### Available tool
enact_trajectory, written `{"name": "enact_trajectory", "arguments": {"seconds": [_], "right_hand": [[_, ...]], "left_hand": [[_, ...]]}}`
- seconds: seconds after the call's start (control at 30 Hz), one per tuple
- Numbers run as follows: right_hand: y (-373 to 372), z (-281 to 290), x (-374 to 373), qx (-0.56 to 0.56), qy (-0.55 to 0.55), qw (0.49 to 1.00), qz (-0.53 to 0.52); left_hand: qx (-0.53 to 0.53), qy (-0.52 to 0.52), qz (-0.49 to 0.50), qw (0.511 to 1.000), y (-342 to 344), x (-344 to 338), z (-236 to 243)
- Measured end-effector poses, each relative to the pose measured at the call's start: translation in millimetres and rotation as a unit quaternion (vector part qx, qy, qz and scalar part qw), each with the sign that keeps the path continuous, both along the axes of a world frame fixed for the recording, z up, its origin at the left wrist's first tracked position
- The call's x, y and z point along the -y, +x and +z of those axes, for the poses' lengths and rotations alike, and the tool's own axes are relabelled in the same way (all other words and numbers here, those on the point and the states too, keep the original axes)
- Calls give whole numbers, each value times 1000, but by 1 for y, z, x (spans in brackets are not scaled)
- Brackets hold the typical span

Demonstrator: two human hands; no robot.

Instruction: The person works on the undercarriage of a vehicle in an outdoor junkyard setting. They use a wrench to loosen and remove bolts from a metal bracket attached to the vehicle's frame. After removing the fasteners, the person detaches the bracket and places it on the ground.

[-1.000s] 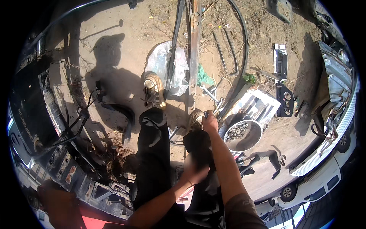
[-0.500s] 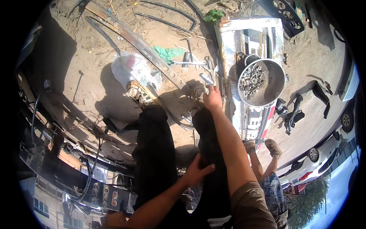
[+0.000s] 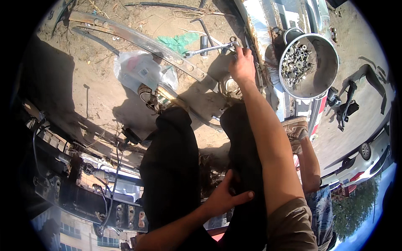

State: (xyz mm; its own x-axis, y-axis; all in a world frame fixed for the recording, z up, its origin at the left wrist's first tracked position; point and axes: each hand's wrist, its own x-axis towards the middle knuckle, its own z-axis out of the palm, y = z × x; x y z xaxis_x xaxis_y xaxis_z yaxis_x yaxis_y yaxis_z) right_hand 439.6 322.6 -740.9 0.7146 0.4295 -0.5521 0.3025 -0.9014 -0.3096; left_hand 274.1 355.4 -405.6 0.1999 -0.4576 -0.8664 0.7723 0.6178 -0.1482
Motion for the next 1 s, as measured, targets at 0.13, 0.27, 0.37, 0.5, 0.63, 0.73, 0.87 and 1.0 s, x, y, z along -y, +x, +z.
{"name": "enact_trajectory", "arguments": {"seconds": [0.13,0.27,0.37,0.5,0.63,0.73,0.87,1.0], "right_hand": [[1,-23,-25,65,-26,997,12],[-3,-35,-27,139,2,984,107],[15,-40,-19,116,-7,983,144],[18,-33,-15,49,13,990,132],[15,11,-12,50,28,985,165],[4,48,2,67,11,989,133],[-15,137,-1,0,35,996,83],[-26,240,20,67,61,995,32]], "left_hand": [[12,3,33,999,1,-4,-2],[-22,7,62,998,1,-5,-4],[-25,33,73,996,-5,7,-6],[-36,11,141,989,1,9,-8],[-26,3,110,994,-3,12,-13],[47,19,58,997,-18,20,-21],[62,87,53,993,-44,16,-19],[36,142,-12,989,-67,7,12]]}}
